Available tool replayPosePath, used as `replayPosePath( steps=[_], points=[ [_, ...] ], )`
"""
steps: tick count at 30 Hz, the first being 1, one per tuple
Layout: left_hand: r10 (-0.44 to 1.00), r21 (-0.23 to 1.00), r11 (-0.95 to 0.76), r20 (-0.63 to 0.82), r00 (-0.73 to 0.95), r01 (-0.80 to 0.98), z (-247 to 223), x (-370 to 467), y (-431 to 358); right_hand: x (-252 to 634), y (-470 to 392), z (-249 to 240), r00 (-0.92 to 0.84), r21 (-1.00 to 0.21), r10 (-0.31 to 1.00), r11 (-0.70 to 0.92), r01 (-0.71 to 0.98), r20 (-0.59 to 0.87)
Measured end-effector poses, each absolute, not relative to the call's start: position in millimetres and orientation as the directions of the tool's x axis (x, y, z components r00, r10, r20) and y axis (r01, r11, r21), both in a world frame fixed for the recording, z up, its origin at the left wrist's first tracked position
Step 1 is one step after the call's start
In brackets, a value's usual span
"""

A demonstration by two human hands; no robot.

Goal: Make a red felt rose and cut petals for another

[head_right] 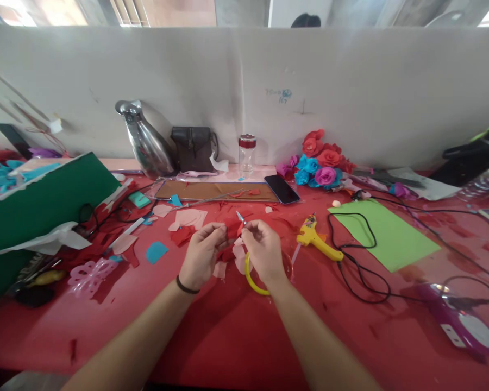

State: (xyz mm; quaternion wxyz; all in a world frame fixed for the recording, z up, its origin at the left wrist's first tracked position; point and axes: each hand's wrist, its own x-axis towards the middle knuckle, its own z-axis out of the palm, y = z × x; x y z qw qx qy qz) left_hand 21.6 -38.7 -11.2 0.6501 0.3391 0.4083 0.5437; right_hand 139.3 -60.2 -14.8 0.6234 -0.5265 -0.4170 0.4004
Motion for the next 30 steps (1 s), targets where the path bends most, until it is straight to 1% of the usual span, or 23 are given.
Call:
replayPosePath(
  steps=[3, 6, 9, 13, 16, 18, 20, 22, 25, 28, 30],
  points=[
    [0.980, 0.851, 0.199, -0.185, 0.078, -0.486, -7.8, 21.2, -39.2, 139.4, -57.6, -15.2, 0.329, -0.976, 0.942, 0.128, -0.179, 0.063],
    [0.982, 0.849, 0.189, -0.167, 0.088, -0.494, -6.2, 21.5, -39.9, 139.6, -56.9, -16.0, 0.317, -0.974, 0.947, 0.119, -0.192, 0.054],
    [0.989, 0.898, 0.138, -0.107, 0.098, -0.418, -6.2, 22.5, -41.0, 139.8, -58.1, -17.5, 0.309, -0.989, 0.948, 0.115, -0.095, 0.080],
    [0.995, 0.980, 0.015, 0.004, 0.095, -0.197, -6.8, 21.6, -41.7, 139.6, -61.6, -18.3, 0.282, -0.987, 0.946, 0.138, 0.087, 0.157],
    [0.995, 0.997, -0.049, 0.054, 0.082, -0.062, -7.9, 19.5, -40.8, 139.0, -63.9, -17.6, 0.258, -0.964, 0.941, 0.168, 0.207, 0.219],
    [0.996, 0.998, -0.050, 0.053, 0.077, -0.041, -9.2, 18.8, -39.8, 138.4, -64.6, -17.1, 0.255, -0.960, 0.940, 0.170, 0.224, 0.226],
    [0.997, 0.995, -0.009, 0.016, 0.081, -0.096, -10.7, 19.1, -38.7, 137.8, -64.5, -16.5, 0.263, -0.971, 0.944, 0.157, 0.180, 0.201],
    [0.996, 0.973, 0.071, -0.055, 0.076, -0.221, -11.5, 20.1, -37.8, 137.4, -63.6, -16.1, 0.277, -0.986, 0.948, 0.136, 0.092, 0.157],
    [0.986, 0.901, 0.167, -0.165, 0.040, -0.400, -10.6, 20.5, -36.5, 138.1, -60.8, -16.0, 0.319, -0.991, 0.943, 0.123, -0.058, 0.098],
    [0.978, 0.855, 0.182, -0.209, -0.002, -0.486, -8.0, 18.6, -34.8, 140.4, -57.4, -17.3, 0.381, -0.976, 0.922, 0.136, -0.169, 0.063],
    [0.976, 0.843, 0.180, -0.218, -0.016, -0.508, -6.6, 17.3, -34.0, 141.7, -55.9, -18.3, 0.416, -0.969, 0.908, 0.145, -0.199, 0.050]
  ],
)
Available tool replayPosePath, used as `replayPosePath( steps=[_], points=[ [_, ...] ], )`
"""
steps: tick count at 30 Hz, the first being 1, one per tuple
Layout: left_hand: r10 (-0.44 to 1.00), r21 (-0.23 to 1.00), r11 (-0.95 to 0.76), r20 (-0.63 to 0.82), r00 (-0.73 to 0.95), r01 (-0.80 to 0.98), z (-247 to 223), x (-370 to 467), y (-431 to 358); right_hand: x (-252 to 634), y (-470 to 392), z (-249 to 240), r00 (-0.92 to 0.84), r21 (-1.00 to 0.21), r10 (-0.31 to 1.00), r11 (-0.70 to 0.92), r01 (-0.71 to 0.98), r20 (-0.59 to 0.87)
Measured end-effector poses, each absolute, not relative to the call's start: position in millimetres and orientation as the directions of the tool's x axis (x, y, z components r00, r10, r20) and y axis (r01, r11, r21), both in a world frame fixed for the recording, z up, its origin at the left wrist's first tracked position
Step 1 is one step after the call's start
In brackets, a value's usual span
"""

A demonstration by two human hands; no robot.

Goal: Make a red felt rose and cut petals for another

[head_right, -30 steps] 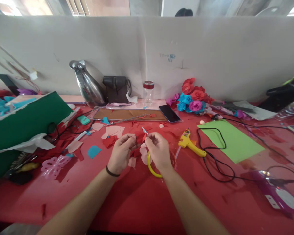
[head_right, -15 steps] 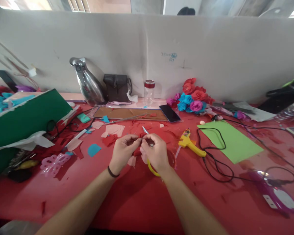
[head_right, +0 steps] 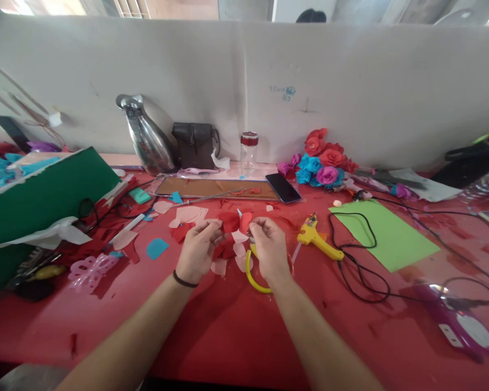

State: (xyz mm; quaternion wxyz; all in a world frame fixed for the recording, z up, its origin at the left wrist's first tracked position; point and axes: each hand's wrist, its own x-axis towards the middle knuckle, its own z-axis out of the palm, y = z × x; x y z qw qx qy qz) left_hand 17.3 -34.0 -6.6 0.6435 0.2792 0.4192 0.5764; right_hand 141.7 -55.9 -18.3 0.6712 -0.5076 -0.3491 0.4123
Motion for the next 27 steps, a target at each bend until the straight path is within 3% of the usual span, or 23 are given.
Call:
replayPosePath(
  steps=[7, 20, 24, 27],
  points=[
    [0.983, 0.923, 0.185, -0.171, 0.071, -0.338, -8.2, 19.4, -37.4, 139.1, -59.2, -18.3, 0.353, -0.988, 0.933, 0.117, -0.099, 0.075],
    [0.997, 0.996, -0.055, 0.058, 0.052, -0.068, -7.7, 17.6, -39.2, 138.7, -62.5, -15.5, 0.269, -0.993, 0.957, 0.101, 0.054, 0.112],
    [0.997, 0.998, -0.044, 0.047, 0.060, -0.045, -7.9, 18.1, -39.0, 138.6, -62.8, -15.5, 0.284, -0.990, 0.951, 0.098, 0.099, 0.122],
    [0.999, 0.996, 0.001, 0.003, 0.053, -0.087, -6.9, 18.5, -39.8, 137.7, -61.4, -15.6, 0.292, -0.997, 0.954, 0.073, 0.012, 0.074]
  ],
)
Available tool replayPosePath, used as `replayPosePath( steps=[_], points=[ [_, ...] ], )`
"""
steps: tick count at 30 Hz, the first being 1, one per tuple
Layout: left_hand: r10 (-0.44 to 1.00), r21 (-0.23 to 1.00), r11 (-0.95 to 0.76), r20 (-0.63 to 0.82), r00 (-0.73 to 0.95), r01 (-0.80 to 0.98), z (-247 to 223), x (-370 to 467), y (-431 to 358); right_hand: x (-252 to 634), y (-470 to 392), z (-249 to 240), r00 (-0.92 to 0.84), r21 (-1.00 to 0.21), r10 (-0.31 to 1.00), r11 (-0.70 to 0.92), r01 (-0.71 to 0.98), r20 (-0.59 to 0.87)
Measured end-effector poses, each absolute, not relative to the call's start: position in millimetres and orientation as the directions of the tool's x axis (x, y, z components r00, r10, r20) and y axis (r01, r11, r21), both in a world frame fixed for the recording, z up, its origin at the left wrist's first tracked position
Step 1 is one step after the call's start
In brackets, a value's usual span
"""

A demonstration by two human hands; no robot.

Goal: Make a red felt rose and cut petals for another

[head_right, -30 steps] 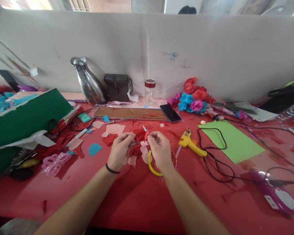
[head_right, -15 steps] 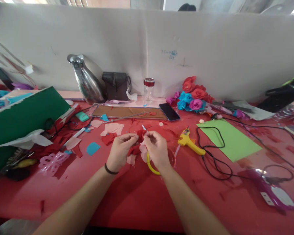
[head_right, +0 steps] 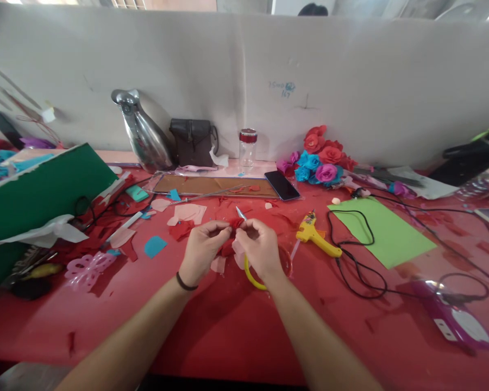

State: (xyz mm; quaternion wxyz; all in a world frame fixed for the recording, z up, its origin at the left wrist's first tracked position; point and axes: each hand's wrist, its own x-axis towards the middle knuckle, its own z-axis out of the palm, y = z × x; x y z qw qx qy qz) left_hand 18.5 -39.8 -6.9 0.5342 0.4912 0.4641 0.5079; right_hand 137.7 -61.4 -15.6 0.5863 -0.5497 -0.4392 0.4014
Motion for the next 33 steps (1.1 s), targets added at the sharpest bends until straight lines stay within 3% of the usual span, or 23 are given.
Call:
replayPosePath(
  steps=[7, 12, 21, 28, 33],
  points=[
    [0.982, 0.915, 0.190, -0.184, 0.050, -0.356, -6, 15, -35, 143, -54, -14, 0.322, -0.943, 0.943, 0.031, -0.331, -0.082],
    [0.969, 0.876, 0.245, -0.238, 0.070, -0.416, -5, 12, -32, 145, -54, -14, 0.364, -0.955, 0.930, 0.068, -0.289, -0.044],
    [0.990, 0.979, 0.108, -0.090, 0.106, -0.174, -6, 19, -42, 138, -60, -15, 0.257, -0.995, 0.962, 0.099, -0.027, 0.089],
    [0.988, 0.922, 0.146, -0.151, 0.012, -0.358, -6, 13, -33, 144, -53, -17, 0.393, -0.970, 0.918, 0.043, -0.241, -0.057],
    [0.983, 0.955, 0.048, -0.098, -0.156, -0.294, -9, 9, -28, 147, -51, -19, 0.471, -0.956, 0.879, 0.069, -0.284, -0.077]
  ],
)
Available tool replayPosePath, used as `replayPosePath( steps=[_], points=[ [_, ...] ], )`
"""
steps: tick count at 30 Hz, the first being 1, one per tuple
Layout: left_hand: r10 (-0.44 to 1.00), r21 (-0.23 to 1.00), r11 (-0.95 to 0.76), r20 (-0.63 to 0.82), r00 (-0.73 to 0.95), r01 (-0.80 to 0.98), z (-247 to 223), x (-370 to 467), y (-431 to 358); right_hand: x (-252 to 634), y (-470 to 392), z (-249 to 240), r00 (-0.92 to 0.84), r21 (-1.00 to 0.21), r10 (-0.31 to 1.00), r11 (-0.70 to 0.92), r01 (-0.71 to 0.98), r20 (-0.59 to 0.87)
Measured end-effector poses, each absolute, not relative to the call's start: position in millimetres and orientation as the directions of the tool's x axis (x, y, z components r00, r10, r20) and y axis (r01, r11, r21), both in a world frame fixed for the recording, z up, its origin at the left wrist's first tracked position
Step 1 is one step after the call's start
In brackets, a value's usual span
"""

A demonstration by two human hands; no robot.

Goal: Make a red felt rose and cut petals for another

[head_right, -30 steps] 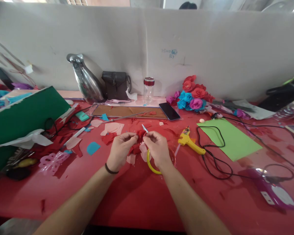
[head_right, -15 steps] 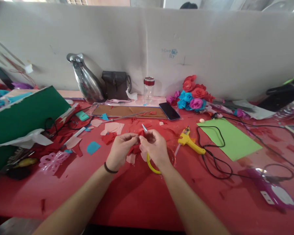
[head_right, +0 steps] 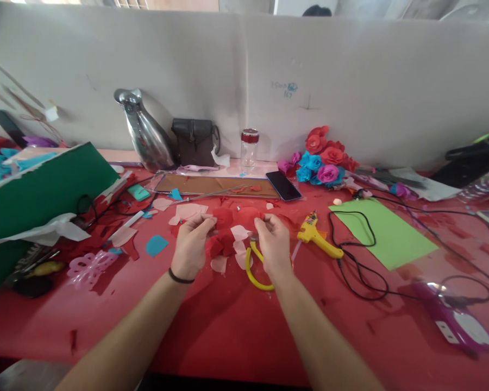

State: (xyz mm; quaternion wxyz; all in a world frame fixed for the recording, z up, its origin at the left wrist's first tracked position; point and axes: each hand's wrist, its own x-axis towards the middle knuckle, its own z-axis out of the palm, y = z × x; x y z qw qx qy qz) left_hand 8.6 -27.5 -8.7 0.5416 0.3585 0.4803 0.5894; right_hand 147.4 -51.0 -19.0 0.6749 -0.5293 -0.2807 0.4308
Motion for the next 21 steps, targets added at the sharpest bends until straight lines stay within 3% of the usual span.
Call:
replayPosePath(
  steps=[3, 8, 12, 15, 18, 21],
  points=[
    [0.988, 0.990, -0.028, 0.006, -0.154, -0.136, -9, 11, -31, 143, -55, -20, 0.431, -0.968, 0.901, 0.064, -0.241, -0.048],
    [0.970, 0.963, -0.243, 0.239, 0.046, 0.114, -9, 18, -40, 133, -61, -19, 0.342, -0.979, 0.939, 0.099, -0.179, 0.032],
    [0.910, 0.898, -0.404, 0.376, 0.175, 0.173, -10, 19, -44, 132, -60, -18, 0.354, -0.964, 0.935, 0.114, -0.239, 0.023],
    [0.943, 0.939, -0.333, 0.330, 0.051, 0.090, -11, 16, -42, 132, -58, -15, 0.365, -0.922, 0.929, 0.094, -0.376, -0.055],
    [0.988, 0.985, -0.136, 0.127, -0.090, -0.108, -11, 11, -36, 132, -57, -12, 0.353, -0.867, 0.924, 0.052, -0.495, -0.146],
    [0.985, 0.929, 0.163, -0.134, 0.108, -0.333, -9, 9, -32, 134, -57, -11, 0.311, -0.829, 0.932, 0.020, -0.559, -0.187]
  ],
)
